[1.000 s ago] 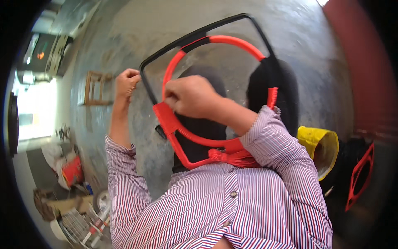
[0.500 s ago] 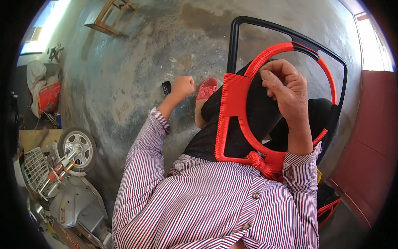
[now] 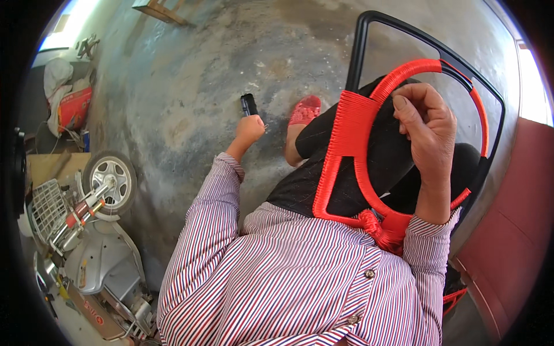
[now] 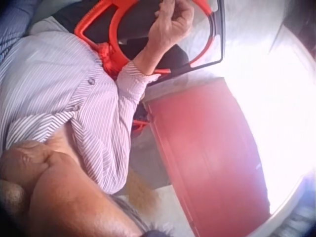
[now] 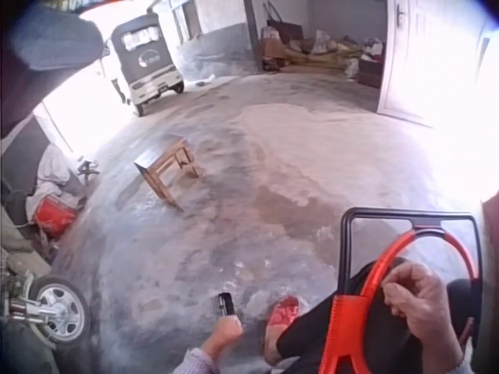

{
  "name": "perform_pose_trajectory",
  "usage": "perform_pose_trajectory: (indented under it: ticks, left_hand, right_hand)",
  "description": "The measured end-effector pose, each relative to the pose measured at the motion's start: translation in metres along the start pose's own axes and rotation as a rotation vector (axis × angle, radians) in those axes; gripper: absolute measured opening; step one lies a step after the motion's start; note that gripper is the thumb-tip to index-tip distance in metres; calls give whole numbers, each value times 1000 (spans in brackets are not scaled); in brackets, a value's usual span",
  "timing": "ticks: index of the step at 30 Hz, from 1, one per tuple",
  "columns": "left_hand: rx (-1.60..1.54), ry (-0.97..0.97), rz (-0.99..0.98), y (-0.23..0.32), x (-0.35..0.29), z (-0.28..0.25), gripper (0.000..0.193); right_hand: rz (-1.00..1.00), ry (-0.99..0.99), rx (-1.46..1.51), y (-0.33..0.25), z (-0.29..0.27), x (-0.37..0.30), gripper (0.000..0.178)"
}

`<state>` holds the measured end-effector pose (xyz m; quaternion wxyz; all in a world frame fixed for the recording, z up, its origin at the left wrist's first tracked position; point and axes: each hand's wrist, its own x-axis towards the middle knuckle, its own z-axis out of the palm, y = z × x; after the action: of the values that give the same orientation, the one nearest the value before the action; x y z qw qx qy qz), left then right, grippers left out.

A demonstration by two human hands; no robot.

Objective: Repairing a chair by weaving red plastic cord around the frame.

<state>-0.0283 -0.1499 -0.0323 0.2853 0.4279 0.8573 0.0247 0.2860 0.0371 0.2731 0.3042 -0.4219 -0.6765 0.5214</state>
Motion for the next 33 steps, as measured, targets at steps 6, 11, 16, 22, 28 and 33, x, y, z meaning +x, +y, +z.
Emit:
perform_pose_trajectory:
  ticks: [6,11,16,22,28,33]
  left_hand:
    - [-71,18,-94,-17,-14,19,24]
    - [-276,67,-204,-25,-19,50,21]
    - [-409,140,-197,-36,-16,58,22]
    - [-422,207,-165,-38,-14,56,22]
    - [-554,160,-250,-15,-8,39,13]
    - [-564,183,-208,-11,-5,36,17]
  right_hand:
    - [10,0,-2,-2,0,-2,12]
    - [3,-3,-30,2,-2,-3,13]
    - [-19,-20,-48,-2,1,-3,12]
    - [-68,-19,-57,-12,5,-1,7]
    - [-91,-15,-79,-11,4,0,6]
    - [-106,-16,-55,-11,6,-1,7]
